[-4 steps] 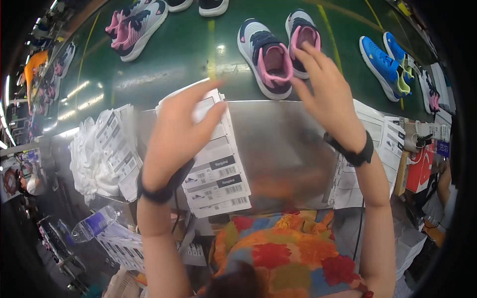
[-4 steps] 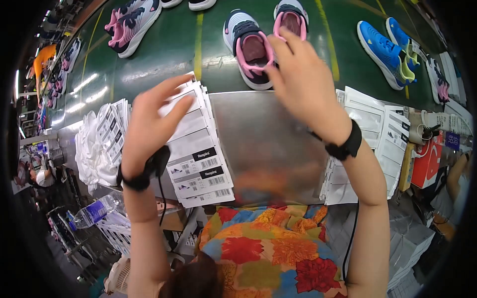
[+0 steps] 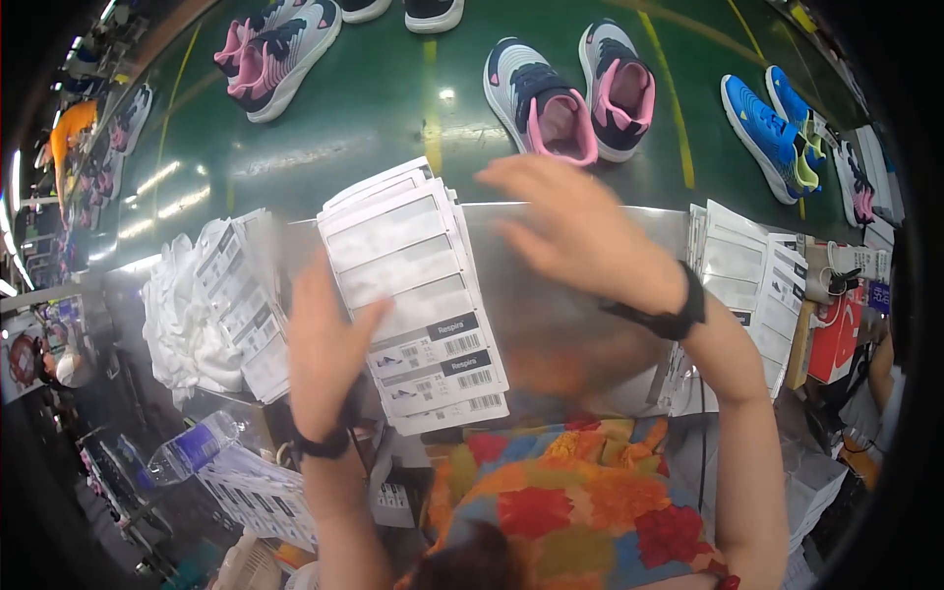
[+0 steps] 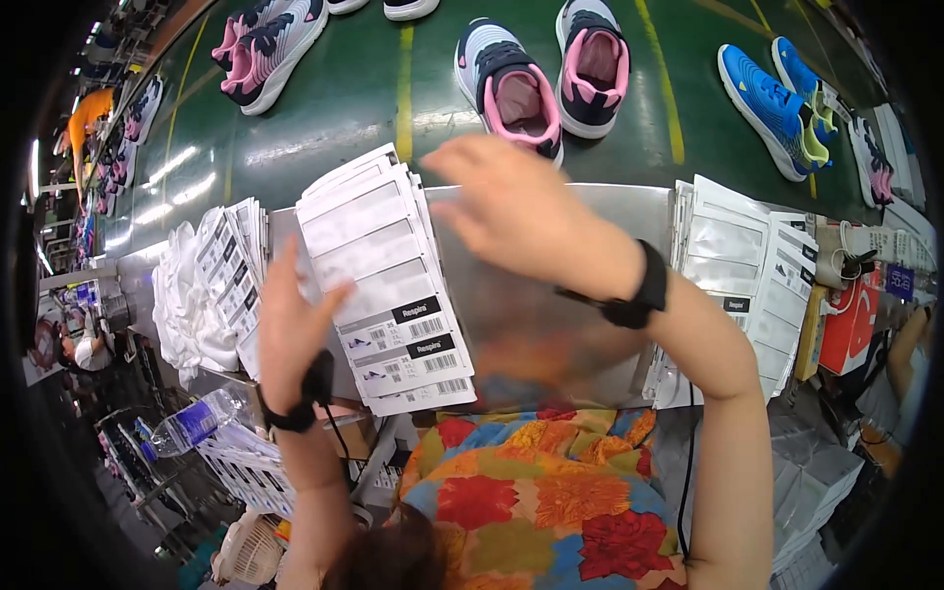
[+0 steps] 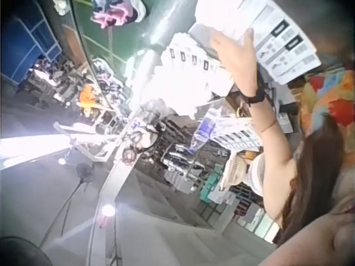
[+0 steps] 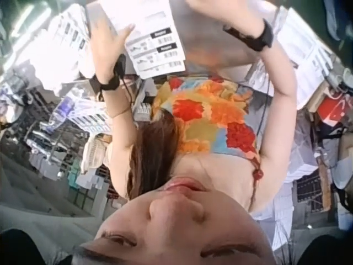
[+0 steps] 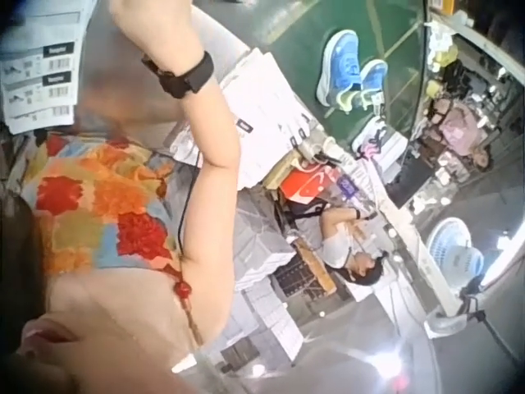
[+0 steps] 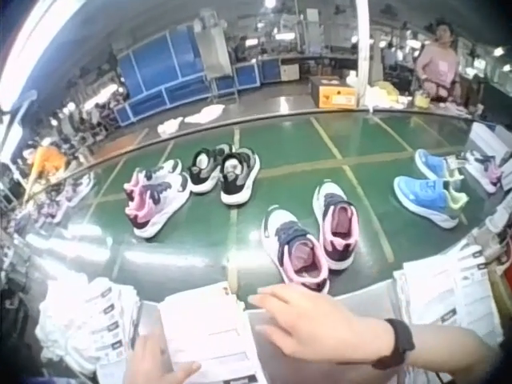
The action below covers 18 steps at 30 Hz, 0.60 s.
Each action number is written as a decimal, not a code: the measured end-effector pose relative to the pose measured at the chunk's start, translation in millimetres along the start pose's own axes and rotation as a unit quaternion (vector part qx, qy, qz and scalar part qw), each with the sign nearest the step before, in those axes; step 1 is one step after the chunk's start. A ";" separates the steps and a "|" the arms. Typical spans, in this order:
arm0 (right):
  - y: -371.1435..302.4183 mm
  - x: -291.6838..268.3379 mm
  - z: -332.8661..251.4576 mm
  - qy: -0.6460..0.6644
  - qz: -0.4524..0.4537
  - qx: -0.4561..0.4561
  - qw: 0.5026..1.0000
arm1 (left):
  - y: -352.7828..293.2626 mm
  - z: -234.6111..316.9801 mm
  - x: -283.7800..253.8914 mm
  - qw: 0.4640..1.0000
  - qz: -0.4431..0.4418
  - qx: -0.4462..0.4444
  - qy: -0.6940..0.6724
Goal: Inspecting manufactured shoes and matching them with product labels and barcodes.
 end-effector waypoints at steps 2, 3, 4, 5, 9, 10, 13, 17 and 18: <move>25.0 41.0 -8.1 0.013 -0.024 0.003 1.000 | -23.6 -16.9 19.6 0.999 0.029 -0.021 0.003; 31.9 55.0 -6.6 0.023 -0.048 0.014 0.998 | -29.7 -19.0 23.3 0.999 0.031 -0.019 0.001; 35.6 62.0 -4.9 0.021 -0.050 0.012 0.998 | -36.4 -29.2 25.4 0.997 0.039 -0.054 -0.026; 39.0 71.6 -1.0 0.023 -0.074 0.023 0.997 | -42.7 -37.5 26.8 0.994 0.047 -0.089 -0.053; 33.7 73.8 0.1 0.040 -0.108 0.021 0.993 | -69.0 -58.3 39.1 0.957 -0.002 -0.218 -0.189; 28.9 70.5 -2.3 0.045 -0.104 0.016 0.993 | -74.1 -62.1 41.0 0.957 -0.002 -0.219 -0.189; 17.7 68.3 -10.4 0.034 -0.088 0.032 0.995 | -83.2 -58.4 42.2 0.956 -0.011 -0.182 -0.229; 6.9 53.8 -27.7 0.058 -0.057 0.018 0.996 | -91.2 -32.7 30.5 0.971 0.018 -0.021 -0.238; 2.7 50.0 -34.0 0.074 -0.060 0.004 0.995 | -94.1 -34.5 34.0 0.971 0.016 -0.025 -0.239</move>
Point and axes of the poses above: each hand's wrist, its own y-axis towards the middle knuckle, its own x-axis out of the palm, z = x × y, the point moved 9 cm from there along y, towards the middle knuckle, and after that the axes turned 3 degrees about -z, right-handed, at the moved point
